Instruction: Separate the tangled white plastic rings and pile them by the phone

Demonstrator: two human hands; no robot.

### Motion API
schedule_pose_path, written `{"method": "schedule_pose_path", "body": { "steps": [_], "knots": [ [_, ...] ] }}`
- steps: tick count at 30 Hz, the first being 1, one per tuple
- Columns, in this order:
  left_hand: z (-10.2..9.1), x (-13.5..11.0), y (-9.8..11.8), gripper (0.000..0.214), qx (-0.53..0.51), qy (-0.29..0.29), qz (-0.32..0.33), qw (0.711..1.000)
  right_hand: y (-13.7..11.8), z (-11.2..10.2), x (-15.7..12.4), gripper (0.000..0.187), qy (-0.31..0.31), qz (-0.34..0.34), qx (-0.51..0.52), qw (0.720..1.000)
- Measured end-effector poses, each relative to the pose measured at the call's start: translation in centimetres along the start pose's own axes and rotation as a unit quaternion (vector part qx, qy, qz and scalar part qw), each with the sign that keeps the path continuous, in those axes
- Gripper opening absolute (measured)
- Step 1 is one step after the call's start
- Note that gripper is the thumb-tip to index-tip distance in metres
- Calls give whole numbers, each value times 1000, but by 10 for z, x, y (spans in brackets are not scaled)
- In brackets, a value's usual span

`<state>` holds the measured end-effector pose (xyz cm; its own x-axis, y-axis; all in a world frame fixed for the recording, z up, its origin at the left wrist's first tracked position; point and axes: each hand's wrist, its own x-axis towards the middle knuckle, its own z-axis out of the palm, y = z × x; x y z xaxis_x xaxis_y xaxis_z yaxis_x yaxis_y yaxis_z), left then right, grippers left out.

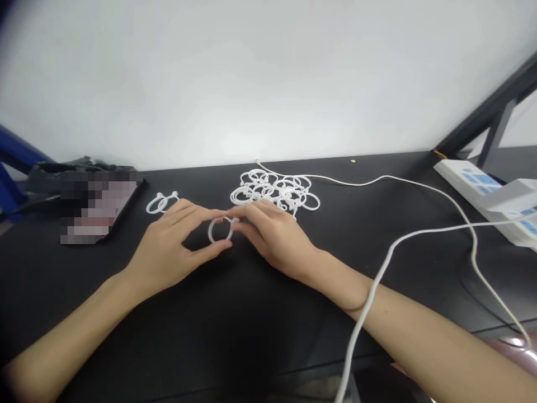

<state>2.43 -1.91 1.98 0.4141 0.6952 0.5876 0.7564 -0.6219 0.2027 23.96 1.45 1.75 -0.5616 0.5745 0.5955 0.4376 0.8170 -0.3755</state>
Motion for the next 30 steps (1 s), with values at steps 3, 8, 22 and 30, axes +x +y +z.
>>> {"method": "schedule_pose_path", "body": {
  "steps": [3,8,22,30],
  "knots": [
    [-4,1,-14,33,67,-19,-65,995,9,2,3,35,-9,-14,-115,993],
    [-19,3,-46,40,202,-60,-206,956,19,7,2,38,-59,19,-244,968],
    [-13,-17,-81,32,249,39,-125,960,18,7,6,15,-50,15,-244,968],
    [-9,2,-22,41,95,-13,-24,995,7,0,8,17,2,-32,-196,980]
  ]
}}
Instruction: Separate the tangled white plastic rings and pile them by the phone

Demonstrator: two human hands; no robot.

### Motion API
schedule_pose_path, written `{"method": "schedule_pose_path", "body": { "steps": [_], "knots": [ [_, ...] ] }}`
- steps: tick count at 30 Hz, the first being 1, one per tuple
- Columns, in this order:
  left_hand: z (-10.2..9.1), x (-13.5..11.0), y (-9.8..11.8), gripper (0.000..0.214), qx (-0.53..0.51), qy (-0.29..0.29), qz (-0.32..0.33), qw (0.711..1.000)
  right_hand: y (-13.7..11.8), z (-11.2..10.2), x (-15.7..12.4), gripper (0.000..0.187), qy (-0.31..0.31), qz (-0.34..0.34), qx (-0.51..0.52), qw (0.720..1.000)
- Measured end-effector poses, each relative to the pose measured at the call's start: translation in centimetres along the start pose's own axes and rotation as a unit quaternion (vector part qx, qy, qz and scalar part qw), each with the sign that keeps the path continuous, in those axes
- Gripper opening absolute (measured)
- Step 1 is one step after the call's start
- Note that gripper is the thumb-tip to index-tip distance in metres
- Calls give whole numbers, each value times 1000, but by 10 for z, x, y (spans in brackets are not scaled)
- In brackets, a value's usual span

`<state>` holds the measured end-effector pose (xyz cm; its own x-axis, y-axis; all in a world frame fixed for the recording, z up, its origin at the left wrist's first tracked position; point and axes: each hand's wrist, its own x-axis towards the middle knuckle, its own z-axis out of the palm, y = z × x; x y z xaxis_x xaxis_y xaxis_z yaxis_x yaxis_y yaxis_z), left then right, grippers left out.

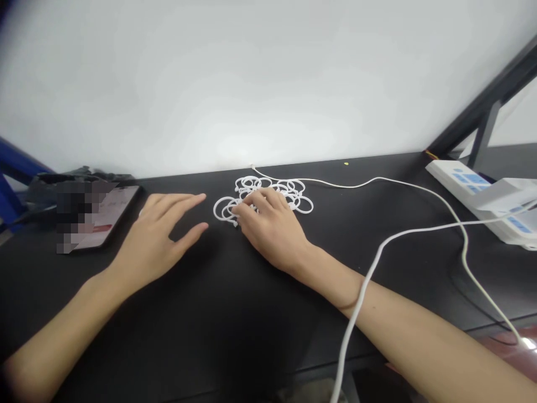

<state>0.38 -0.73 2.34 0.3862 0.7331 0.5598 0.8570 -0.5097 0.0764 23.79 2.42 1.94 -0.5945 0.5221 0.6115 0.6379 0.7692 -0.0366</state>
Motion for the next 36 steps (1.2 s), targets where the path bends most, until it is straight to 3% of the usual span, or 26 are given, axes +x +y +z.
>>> {"method": "schedule_pose_path", "body": {
  "steps": [8,15,22,27,31,36],
  "knots": [
    [2,-2,9,26,-65,-7,66,996,-10,-6,-2,16,18,-40,111,993],
    [-2,-2,14,29,-129,-15,63,990,-17,-9,-3,7,18,44,198,979],
    [0,-1,19,15,-90,27,46,994,-17,-10,-6,5,-22,133,261,956],
    [-1,1,21,18,-134,6,11,991,-17,-11,-8,25,-31,60,279,958],
    [-2,1,21,20,-147,-16,2,989,-17,-12,-8,20,-63,36,311,948],
    [-2,0,22,20,-160,-14,3,987,-16,-12,-8,22,-60,40,319,945]
  ]
}}
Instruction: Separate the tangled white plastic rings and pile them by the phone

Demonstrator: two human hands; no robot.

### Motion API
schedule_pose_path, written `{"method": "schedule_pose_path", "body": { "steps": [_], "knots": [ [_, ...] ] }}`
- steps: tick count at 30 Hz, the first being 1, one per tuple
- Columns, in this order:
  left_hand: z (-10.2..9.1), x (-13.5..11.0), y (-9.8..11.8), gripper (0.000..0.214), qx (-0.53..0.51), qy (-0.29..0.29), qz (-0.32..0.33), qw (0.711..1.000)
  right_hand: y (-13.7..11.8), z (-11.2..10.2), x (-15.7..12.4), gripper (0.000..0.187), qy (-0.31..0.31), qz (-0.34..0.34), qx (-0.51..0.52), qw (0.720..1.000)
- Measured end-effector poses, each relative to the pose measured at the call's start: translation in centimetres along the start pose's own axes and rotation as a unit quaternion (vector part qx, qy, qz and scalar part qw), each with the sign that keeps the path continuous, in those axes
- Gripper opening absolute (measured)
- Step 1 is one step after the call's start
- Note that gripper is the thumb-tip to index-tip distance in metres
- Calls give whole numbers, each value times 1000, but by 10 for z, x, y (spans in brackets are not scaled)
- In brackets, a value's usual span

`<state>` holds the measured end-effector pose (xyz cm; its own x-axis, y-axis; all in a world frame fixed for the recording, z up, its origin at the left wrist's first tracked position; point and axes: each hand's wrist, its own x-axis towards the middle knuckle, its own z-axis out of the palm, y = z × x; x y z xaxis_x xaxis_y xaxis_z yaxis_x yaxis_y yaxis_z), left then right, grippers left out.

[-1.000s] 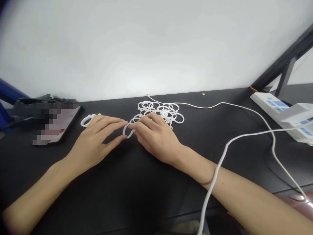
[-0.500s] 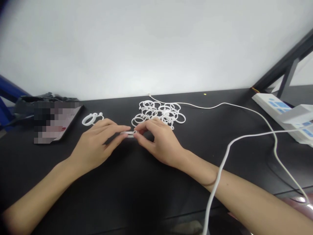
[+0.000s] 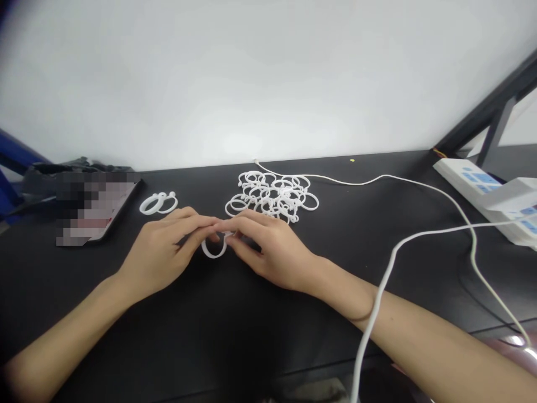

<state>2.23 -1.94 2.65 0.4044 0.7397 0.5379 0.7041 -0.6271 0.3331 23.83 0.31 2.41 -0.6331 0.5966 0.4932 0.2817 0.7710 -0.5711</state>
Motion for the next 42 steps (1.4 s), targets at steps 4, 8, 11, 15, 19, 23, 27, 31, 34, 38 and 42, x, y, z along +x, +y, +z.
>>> {"method": "schedule_pose_path", "body": {
  "steps": [4,8,11,15,19,23,27,31,34,38,42],
  "knots": [
    [0,-1,2,24,34,10,1,999,1,2,-1,18,37,5,-16,999],
    [0,-2,3,40,71,2,38,997,2,3,-2,15,70,17,-28,997],
    [0,-2,3,36,97,24,60,993,1,2,-2,15,74,19,-33,997],
    [-1,-2,6,31,130,54,93,986,-1,0,-2,13,76,3,-30,997],
    [-6,0,9,30,155,88,132,975,-5,-3,-1,11,87,-21,-21,996],
    [-10,2,11,30,165,124,173,963,-8,-3,0,11,104,-63,-23,992],
    [-13,3,12,28,172,136,188,957,-12,-3,2,10,114,-90,-24,989],
    [-15,4,14,30,170,143,195,955,-12,-4,2,14,116,-111,-22,987],
    [-17,4,16,33,178,148,200,952,-9,-2,0,19,134,-110,-14,985],
    [-18,4,16,31,195,141,199,950,-3,3,-3,33,174,-50,-21,983],
    [-14,2,10,28,203,129,190,952,2,1,-1,27,158,-41,-74,984]
  ]
}}
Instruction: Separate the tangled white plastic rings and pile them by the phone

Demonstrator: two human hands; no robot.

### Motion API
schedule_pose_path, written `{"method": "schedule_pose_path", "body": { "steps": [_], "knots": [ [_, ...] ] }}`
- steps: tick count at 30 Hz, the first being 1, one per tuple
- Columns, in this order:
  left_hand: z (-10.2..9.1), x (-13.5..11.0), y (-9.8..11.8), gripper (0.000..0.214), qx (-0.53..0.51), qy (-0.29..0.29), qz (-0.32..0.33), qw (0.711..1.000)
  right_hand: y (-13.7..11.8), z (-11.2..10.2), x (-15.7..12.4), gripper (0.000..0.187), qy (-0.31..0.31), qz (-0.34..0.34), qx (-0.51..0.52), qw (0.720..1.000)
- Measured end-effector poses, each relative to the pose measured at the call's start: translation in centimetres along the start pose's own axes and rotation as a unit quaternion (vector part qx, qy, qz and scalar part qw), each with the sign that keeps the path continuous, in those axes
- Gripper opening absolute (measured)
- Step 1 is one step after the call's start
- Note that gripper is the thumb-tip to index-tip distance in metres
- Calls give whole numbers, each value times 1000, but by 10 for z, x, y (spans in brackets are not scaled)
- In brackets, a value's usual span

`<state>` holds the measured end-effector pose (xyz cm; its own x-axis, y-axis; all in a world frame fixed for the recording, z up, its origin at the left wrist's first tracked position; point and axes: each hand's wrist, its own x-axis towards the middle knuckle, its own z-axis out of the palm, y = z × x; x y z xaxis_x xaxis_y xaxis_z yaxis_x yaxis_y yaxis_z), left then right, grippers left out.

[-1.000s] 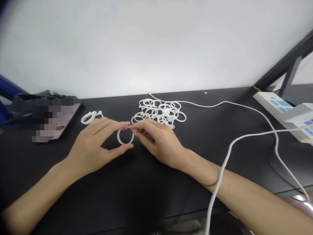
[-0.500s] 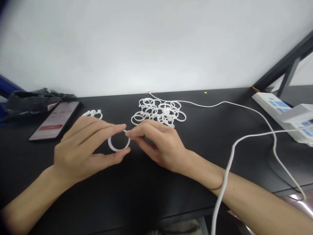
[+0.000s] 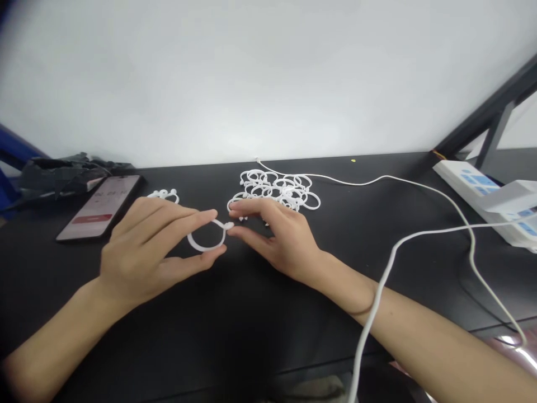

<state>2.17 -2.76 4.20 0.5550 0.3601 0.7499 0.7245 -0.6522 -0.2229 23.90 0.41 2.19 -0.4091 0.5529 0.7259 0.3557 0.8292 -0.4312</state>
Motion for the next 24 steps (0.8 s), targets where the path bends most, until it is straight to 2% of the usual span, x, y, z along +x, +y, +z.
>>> {"method": "schedule_pose_path", "body": {
  "steps": [2,5,9,13,17,20,22,24],
  "knots": [
    [3,-5,-5,29,13,-21,-30,999,4,-1,2,20,-20,-12,-66,998],
    [7,-12,-20,31,48,-87,-134,986,12,-1,4,20,-64,-21,-168,983],
    [9,-22,-43,38,86,-204,-297,929,20,2,2,29,-126,-23,-238,963],
    [7,-30,-58,46,99,-258,-387,880,22,6,2,27,-166,-23,-264,950],
    [7,-33,-60,48,120,-275,-400,866,20,9,2,20,-177,-30,-265,948],
    [8,-30,-58,51,136,-270,-384,872,18,9,3,21,-172,-30,-240,955],
    [9,-27,-55,50,125,-249,-361,890,16,9,4,20,-165,-26,-203,965],
    [9,-23,-50,48,70,-222,-309,922,12,8,5,18,-155,-22,-164,974]
  ]
}}
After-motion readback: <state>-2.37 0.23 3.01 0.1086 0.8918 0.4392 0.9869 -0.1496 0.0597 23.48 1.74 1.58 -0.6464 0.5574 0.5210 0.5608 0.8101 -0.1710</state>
